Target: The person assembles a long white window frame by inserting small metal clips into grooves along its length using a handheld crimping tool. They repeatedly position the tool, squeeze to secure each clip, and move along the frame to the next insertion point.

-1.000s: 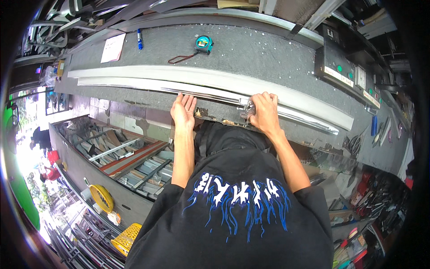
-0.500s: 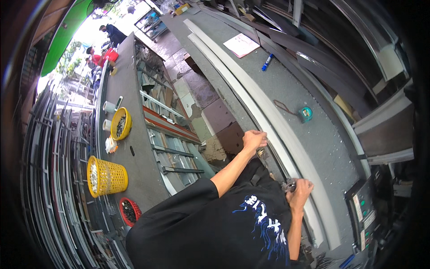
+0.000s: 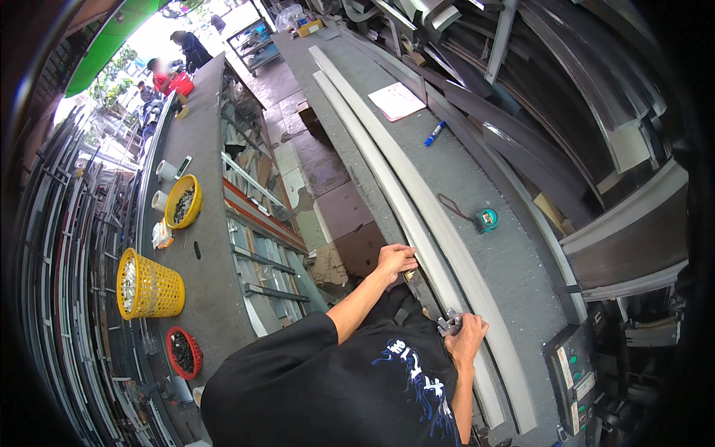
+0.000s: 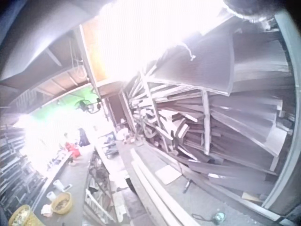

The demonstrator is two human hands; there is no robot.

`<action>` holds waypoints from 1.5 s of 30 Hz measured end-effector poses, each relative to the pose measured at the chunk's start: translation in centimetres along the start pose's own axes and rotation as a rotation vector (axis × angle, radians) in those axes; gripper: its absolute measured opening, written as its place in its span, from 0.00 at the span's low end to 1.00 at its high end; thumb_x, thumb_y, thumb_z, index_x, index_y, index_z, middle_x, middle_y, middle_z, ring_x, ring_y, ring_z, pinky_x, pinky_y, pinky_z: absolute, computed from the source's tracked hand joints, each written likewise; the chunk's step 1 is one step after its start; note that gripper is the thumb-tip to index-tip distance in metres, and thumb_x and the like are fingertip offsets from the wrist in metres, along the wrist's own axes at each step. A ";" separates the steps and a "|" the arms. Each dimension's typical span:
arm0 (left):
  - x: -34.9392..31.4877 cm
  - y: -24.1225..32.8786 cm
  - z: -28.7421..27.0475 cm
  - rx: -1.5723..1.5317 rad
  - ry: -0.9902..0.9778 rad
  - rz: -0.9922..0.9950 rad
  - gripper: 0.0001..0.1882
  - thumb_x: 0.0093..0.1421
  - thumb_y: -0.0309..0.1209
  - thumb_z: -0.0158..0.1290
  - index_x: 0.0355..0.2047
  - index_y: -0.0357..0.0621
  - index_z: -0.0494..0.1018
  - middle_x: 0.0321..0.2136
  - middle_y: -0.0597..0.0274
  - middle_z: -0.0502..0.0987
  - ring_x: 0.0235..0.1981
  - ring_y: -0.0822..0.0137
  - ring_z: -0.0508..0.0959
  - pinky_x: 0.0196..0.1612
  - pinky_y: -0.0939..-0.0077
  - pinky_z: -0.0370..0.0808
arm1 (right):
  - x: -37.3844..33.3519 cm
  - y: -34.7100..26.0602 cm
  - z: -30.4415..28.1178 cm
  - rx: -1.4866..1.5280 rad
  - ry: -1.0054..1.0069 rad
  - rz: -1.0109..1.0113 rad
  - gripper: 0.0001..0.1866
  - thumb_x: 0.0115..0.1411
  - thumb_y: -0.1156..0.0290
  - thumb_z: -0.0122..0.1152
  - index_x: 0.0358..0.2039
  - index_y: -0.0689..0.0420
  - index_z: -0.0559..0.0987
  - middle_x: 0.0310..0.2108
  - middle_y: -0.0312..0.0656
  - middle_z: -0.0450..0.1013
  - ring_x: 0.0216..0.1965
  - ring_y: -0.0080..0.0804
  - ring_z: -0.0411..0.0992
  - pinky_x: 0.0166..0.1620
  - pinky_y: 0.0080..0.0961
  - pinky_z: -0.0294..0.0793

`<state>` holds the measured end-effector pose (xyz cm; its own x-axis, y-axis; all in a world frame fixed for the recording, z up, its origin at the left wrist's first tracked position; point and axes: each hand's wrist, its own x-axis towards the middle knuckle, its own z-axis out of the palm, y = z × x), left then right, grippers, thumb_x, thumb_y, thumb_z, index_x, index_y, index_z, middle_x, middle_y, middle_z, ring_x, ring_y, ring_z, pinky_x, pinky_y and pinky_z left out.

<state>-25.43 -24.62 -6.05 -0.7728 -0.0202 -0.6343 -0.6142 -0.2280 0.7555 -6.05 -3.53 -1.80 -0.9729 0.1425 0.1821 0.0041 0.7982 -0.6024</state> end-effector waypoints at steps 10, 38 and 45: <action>-0.5 2.5 0.7 0.301 0.115 0.084 0.04 0.55 0.24 0.60 0.30 0.37 0.78 0.29 0.57 0.81 0.31 0.67 0.82 0.32 0.73 0.80 | 7.3 -4.1 4.1 0.074 -0.081 -0.169 0.20 0.34 0.75 0.65 0.32 0.58 0.73 0.31 0.45 0.71 0.39 0.46 0.67 0.46 0.41 0.60; -1.4 2.1 -0.9 0.052 -0.047 0.039 0.08 0.61 0.27 0.56 0.39 0.39 0.73 0.36 0.60 0.78 0.39 0.67 0.79 0.40 0.76 0.75 | 11.4 -5.3 7.1 0.115 -0.120 0.180 0.18 0.39 0.74 0.66 0.33 0.62 0.74 0.25 0.51 0.73 0.33 0.52 0.72 0.43 0.42 0.66; -1.4 2.5 -1.3 -0.133 -0.233 0.024 0.11 0.65 0.31 0.54 0.45 0.40 0.70 0.37 0.60 0.78 0.41 0.66 0.79 0.38 0.76 0.74 | 14.7 -2.5 4.7 0.425 -0.351 0.375 0.17 0.44 0.66 0.70 0.32 0.63 0.76 0.23 0.47 0.74 0.27 0.36 0.73 0.35 0.33 0.72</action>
<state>-25.71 -26.46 -3.47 -0.8126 0.1942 -0.5495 -0.5804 -0.3566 0.7321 -21.49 -6.19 -1.30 -0.9412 0.1086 -0.3200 0.3352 0.4214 -0.8427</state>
